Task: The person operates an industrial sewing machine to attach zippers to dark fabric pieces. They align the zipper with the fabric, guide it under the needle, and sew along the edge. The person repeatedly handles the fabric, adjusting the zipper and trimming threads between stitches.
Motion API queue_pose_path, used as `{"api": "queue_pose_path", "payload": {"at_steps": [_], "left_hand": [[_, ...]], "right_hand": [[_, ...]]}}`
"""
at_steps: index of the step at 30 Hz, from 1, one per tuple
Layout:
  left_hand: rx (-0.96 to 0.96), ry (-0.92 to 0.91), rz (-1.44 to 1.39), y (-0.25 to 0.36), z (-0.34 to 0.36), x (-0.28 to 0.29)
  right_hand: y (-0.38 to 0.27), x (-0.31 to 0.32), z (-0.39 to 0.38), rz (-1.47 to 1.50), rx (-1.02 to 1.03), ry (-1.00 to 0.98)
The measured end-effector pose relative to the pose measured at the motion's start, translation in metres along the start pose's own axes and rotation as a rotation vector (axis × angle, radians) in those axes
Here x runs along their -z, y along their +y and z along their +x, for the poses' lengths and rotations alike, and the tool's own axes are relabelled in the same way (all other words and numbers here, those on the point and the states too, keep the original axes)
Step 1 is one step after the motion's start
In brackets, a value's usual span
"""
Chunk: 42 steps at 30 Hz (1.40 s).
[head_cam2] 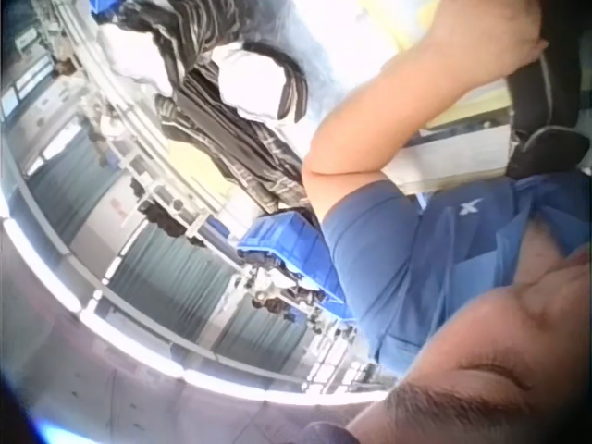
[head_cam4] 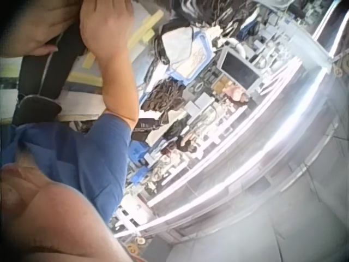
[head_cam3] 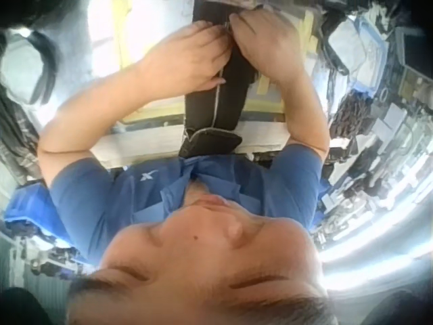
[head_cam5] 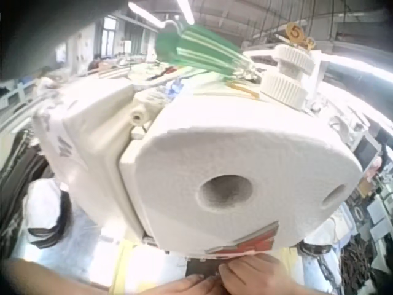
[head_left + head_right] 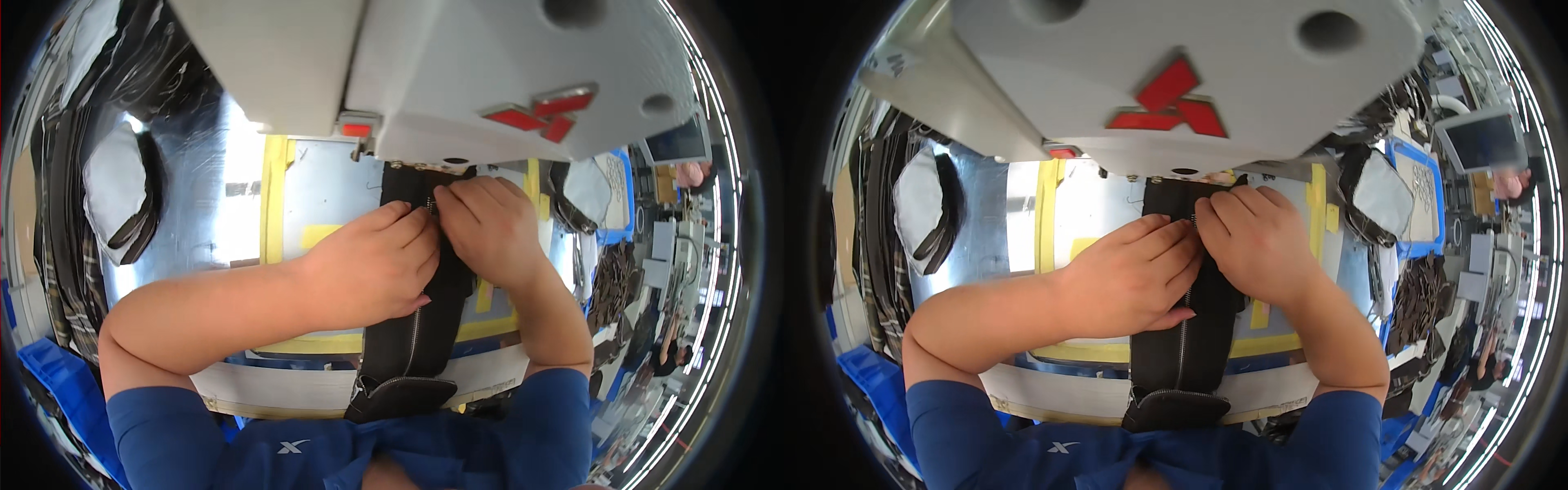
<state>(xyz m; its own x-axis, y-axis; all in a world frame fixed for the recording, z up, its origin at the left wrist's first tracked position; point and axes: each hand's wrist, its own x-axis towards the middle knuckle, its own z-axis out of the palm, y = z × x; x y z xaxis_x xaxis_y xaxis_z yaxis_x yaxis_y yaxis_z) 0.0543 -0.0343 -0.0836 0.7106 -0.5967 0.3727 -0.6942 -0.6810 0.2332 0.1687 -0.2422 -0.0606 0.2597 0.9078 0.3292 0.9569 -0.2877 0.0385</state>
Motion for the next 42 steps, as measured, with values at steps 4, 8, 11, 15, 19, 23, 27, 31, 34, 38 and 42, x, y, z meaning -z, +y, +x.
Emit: {"api": "queue_pose_path", "payload": {"at_steps": [4,8,11,15,19,23,27,31,34,38,42], "left_hand": [[-0.012,0.008,0.000,-0.001,-0.002,-0.002],[-0.029,-0.001,-0.018,0.000,-0.004,-0.003],[-0.032,-0.002,-0.037,0.000,-0.004,-0.003],[-0.024,0.016,-0.051,-0.001,-0.003,-0.002],[0.002,0.018,-0.056,0.000,-0.003,-0.002],[0.104,0.053,-0.056,-0.002,-0.002,0.002],[0.192,0.038,0.009,-0.006,0.002,0.006],[0.218,-0.027,0.034,-0.009,0.004,0.007],[0.219,-0.068,0.083,-0.010,0.006,0.011],[0.238,-0.134,0.121,-0.007,0.009,0.016],[0.233,-0.139,0.139,-0.007,0.012,0.020]], "right_hand": [[0.003,-0.008,0.003,0.034,0.019,0.054],[0.003,-0.005,0.006,0.157,-0.069,0.030],[0.005,-0.002,0.009,0.267,-0.118,0.011],[0.011,-0.004,0.004,0.338,-0.161,-0.022],[0.013,-0.005,0.005,0.363,-0.174,-0.022],[0.013,-0.004,0.005,0.350,-0.150,-0.014],[0.013,-0.003,0.004,0.339,-0.131,-0.004],[0.012,-0.006,0.002,0.267,-0.096,0.018],[0.014,-0.004,0.000,0.322,-0.133,-0.001],[0.012,-0.004,-0.005,0.333,-0.179,-0.085],[0.025,0.004,-0.010,0.401,-0.141,-0.118]]}}
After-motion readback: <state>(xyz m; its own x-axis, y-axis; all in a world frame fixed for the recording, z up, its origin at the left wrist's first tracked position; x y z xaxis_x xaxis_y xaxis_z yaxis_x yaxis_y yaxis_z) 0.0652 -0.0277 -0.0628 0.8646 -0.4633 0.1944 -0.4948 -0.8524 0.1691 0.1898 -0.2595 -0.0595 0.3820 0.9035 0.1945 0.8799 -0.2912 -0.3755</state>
